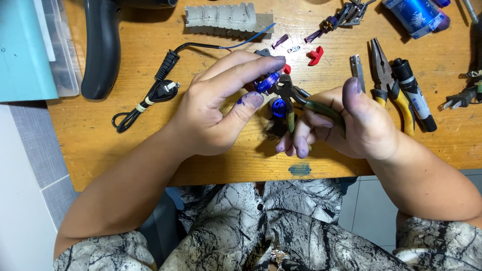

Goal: Using pliers to manipulate and crimp wires on a small electronic component on a workbench.

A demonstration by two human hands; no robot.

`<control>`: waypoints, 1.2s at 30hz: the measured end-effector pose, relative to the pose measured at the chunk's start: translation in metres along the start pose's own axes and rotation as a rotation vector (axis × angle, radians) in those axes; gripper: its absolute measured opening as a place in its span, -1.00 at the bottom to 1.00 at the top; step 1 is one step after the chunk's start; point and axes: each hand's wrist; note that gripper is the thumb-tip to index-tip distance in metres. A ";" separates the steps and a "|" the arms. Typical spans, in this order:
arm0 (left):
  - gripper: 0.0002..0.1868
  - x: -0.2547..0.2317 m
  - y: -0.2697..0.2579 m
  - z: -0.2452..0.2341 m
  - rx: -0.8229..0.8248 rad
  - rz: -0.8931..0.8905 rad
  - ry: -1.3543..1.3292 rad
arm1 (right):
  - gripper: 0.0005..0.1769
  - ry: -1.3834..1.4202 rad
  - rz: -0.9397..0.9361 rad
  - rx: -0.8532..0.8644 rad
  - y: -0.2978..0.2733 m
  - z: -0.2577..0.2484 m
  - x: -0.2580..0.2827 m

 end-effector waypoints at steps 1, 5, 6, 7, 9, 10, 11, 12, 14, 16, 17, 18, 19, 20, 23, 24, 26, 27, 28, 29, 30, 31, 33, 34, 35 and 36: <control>-0.56 0.001 0.000 0.000 0.007 0.008 -0.002 | -0.11 -0.001 -0.004 -0.008 0.000 0.000 0.000; -0.57 0.002 0.002 0.000 -0.004 0.045 0.090 | -0.11 -0.037 -0.011 -0.027 0.001 -0.001 -0.001; -0.57 0.002 0.002 0.000 -0.003 0.045 0.090 | -0.11 -0.036 -0.011 -0.027 0.001 0.000 0.000; -0.57 0.001 0.001 -0.001 -0.001 0.036 0.114 | -0.11 -0.038 -0.012 -0.028 0.001 0.000 0.000; -0.57 0.003 0.000 -0.001 0.002 0.028 0.139 | -0.12 -0.040 -0.015 -0.030 0.000 0.000 0.000; -0.58 0.005 0.000 0.000 -0.007 0.045 0.145 | -0.12 -0.010 0.005 -0.039 0.000 0.000 0.000; -0.58 0.006 -0.001 0.001 -0.015 0.059 0.149 | -0.11 0.022 0.026 -0.047 -0.001 0.000 -0.001; -0.58 0.007 -0.002 0.001 -0.014 0.058 0.148 | -0.11 0.024 0.026 -0.049 -0.001 0.002 0.002; -0.54 0.009 -0.002 0.000 0.002 0.117 0.175 | -0.18 0.068 0.011 0.006 0.001 0.005 0.008; -0.56 0.007 0.000 -0.001 0.012 0.121 0.159 | -0.17 0.069 0.005 -0.023 0.001 0.009 0.008; -0.57 0.005 0.002 -0.003 0.024 0.128 0.145 | -0.15 0.070 -0.006 -0.052 0.001 0.012 0.008; -0.57 0.003 0.003 -0.003 0.022 0.128 0.146 | -0.15 0.068 -0.006 -0.051 0.002 0.011 0.007; -0.60 0.001 0.005 -0.002 0.020 0.144 0.111 | -0.13 0.073 -0.009 -0.076 0.002 0.011 0.006; -0.62 -0.001 0.006 -0.002 0.018 0.161 0.075 | -0.11 0.077 -0.012 -0.102 0.002 0.011 0.004; -0.56 -0.003 0.005 -0.003 0.041 0.156 0.051 | -0.01 -0.218 -0.068 -0.147 0.002 0.022 0.012; -0.56 0.000 0.004 -0.002 0.040 0.156 0.051 | -0.01 -0.218 -0.068 -0.147 0.001 0.022 0.013; -0.49 0.004 0.002 0.000 0.017 0.147 0.077 | 0.02 -0.351 -0.106 -0.177 0.000 0.024 0.014; -0.49 0.003 0.002 -0.001 0.016 0.147 0.077 | 0.02 -0.351 -0.105 -0.177 0.000 0.023 0.015; -0.49 0.002 0.002 -0.002 0.026 0.124 0.082 | 0.08 -0.431 -0.106 -0.145 -0.001 0.022 0.016; -0.48 0.000 0.003 -0.003 0.035 0.101 0.087 | 0.16 -0.511 -0.108 -0.111 -0.001 0.021 0.018; -0.48 0.002 0.002 -0.002 0.034 0.100 0.088 | 0.16 -0.512 -0.108 -0.110 -0.001 0.019 0.015; -0.51 0.003 0.001 -0.002 0.037 0.110 0.098 | 0.13 -0.532 -0.138 -0.115 -0.001 0.016 0.012; -0.55 0.003 0.000 -0.001 0.041 0.120 0.107 | 0.10 -0.552 -0.168 -0.121 -0.001 0.015 0.007; -0.58 0.002 0.001 -0.002 0.039 0.100 0.133 | -0.02 -0.577 -0.225 -0.155 0.000 0.016 0.004; -0.61 0.000 0.001 -0.002 0.037 0.080 0.159 | -0.10 -0.602 -0.282 -0.189 0.001 0.018 0.001; -0.61 0.001 0.000 -0.001 0.038 0.079 0.158 | -0.10 -0.601 -0.282 -0.190 0.000 0.019 -0.001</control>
Point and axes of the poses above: each hand's wrist, its own y-axis towards the middle knuckle, its own z-axis out of the palm, x = y × z, and after that the axes turned 1 degree about x, right-handed
